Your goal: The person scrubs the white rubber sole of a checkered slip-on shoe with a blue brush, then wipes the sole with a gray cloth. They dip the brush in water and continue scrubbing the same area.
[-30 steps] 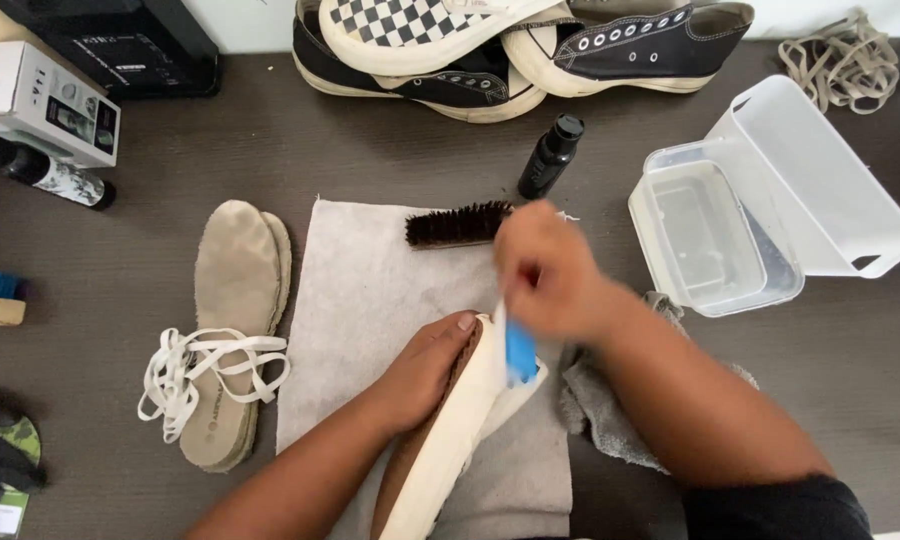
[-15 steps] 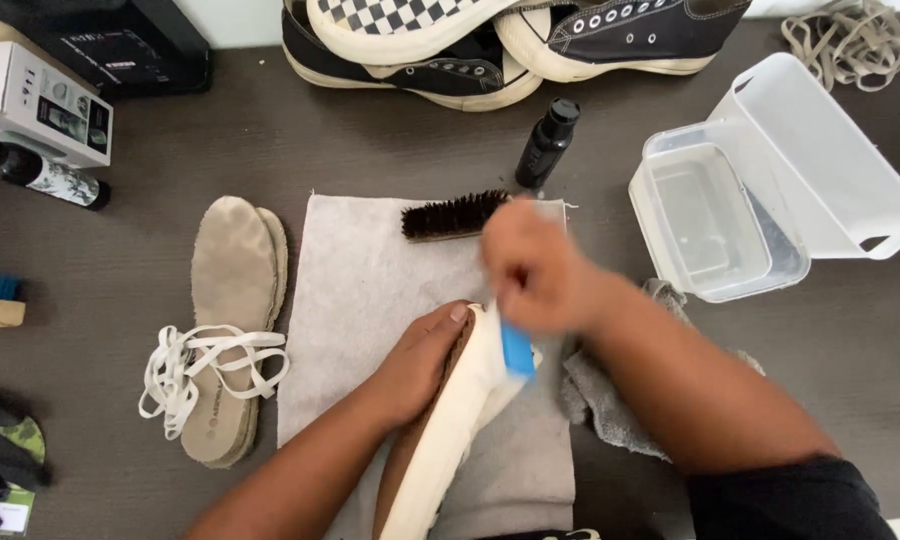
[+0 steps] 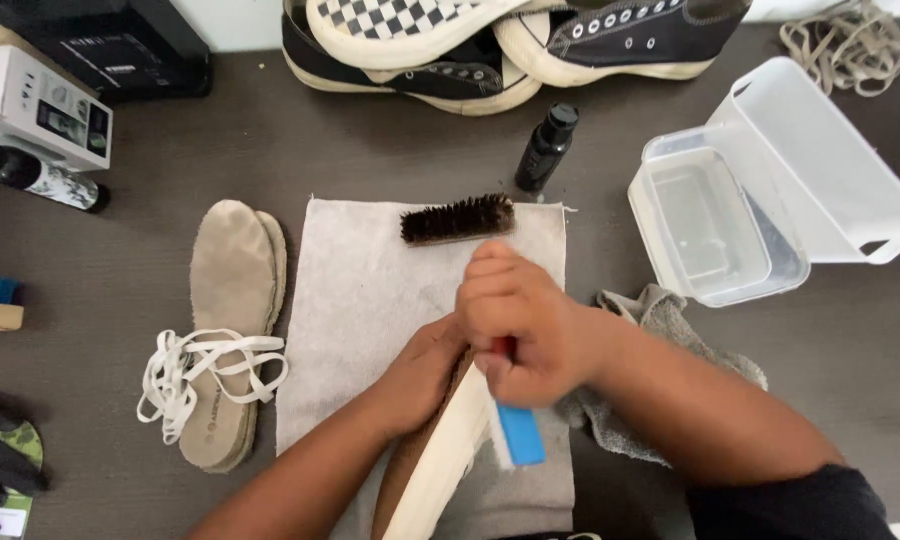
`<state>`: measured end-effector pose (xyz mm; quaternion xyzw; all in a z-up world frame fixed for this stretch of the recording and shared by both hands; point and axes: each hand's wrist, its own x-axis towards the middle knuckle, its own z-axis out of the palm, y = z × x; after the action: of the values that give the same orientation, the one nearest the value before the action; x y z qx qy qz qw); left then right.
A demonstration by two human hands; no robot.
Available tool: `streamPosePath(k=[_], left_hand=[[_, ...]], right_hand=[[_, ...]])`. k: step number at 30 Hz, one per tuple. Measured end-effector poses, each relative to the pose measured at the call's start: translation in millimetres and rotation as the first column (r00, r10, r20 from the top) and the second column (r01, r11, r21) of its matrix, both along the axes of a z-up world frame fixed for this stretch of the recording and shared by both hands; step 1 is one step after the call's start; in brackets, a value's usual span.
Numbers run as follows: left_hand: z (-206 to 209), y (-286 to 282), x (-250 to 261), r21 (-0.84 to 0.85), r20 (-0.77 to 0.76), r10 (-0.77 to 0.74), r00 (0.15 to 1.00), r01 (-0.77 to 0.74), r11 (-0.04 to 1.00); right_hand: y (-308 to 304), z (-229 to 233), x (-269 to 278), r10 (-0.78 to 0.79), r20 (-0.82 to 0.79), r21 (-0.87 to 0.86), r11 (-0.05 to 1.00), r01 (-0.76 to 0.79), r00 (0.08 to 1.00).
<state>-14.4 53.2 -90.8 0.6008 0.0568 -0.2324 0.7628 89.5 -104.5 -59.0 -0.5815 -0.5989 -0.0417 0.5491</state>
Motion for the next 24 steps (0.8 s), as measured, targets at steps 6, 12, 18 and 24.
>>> streamPosePath(k=[6,12,18,24], left_hand=[[-8,2,-4,0.013,0.034,0.001,0.999,-0.001,1.000],[2,0,-4,-0.003,0.039,0.013,0.999,-0.013,1.000],[-8,-1,-6,0.026,0.053,-0.041,0.998,0.040,0.999],[-11,0,-4,0.050,0.046,-0.010,0.999,0.007,0.999]], right_hand=[[-6,-34,34,-0.009,-0.127,-0.006,1.000,0.008,0.992],[-3,-68,21,0.104,-0.269,0.036,0.995,-0.098,0.958],[1,-17,10,0.018,-0.226,-0.067,0.997,-0.034,0.974],[-6,-20,31,-0.049,-0.263,-0.109,0.994,0.021,0.963]])
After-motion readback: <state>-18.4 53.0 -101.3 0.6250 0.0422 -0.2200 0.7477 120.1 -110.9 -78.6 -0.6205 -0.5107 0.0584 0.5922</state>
